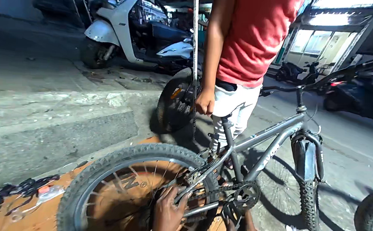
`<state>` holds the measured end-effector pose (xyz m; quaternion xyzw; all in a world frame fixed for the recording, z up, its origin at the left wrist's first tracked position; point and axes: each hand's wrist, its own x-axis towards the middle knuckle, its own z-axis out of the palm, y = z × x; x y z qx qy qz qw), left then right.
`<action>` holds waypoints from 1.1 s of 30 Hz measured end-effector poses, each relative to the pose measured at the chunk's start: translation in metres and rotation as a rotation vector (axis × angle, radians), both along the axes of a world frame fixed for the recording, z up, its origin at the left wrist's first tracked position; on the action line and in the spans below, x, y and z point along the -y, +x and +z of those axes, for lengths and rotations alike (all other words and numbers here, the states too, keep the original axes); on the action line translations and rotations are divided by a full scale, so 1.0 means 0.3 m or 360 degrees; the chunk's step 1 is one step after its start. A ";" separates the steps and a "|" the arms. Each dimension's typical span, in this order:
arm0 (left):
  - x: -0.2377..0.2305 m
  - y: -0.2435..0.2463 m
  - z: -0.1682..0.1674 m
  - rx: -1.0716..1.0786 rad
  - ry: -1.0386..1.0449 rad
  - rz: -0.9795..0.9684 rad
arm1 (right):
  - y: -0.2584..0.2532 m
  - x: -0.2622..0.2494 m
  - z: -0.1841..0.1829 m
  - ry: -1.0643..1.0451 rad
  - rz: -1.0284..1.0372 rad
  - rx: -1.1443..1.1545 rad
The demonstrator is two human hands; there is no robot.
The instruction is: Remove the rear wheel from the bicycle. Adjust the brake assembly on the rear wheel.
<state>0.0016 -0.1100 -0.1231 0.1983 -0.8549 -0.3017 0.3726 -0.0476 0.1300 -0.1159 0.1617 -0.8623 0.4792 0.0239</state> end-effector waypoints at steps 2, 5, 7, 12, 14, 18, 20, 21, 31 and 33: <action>-0.004 0.010 -0.009 0.0016 0.0014 0.0021 | 0.021 -0.014 -0.007 -0.0015 0.0003 0.0020; -0.009 0.023 -0.009 -0.0008 -0.0003 0.0023 | 0.028 -0.026 -0.017 -0.0001 0.0027 0.0037; -0.015 0.028 -0.012 -0.0018 -0.0018 0.0028 | 0.031 -0.037 -0.023 0.0011 0.0039 0.0030; -0.014 0.029 -0.010 -0.0015 0.0024 0.0012 | 0.026 -0.050 -0.029 -0.0012 0.0094 0.0042; -0.004 0.024 -0.012 0.0000 0.0056 0.0005 | 0.020 -0.048 -0.025 -0.0010 0.0121 0.0063; 0.008 0.003 -0.009 0.0017 0.0129 -0.0009 | 0.002 -0.040 -0.019 -0.0014 0.0111 0.0080; 0.011 -0.008 -0.006 0.0023 0.0153 -0.0021 | -0.008 -0.040 -0.016 -0.0024 0.0110 0.0099; 0.013 -0.014 -0.007 0.0023 0.0161 -0.0025 | -0.013 -0.041 -0.016 -0.0018 0.0111 0.0108; 0.003 -0.039 0.011 0.0007 0.0129 -0.0017 | -0.033 -0.062 -0.025 0.0046 0.0118 0.0115; 0.001 -0.038 0.023 -0.0008 0.0103 -0.0020 | -0.030 -0.064 -0.019 0.0042 0.0111 0.0097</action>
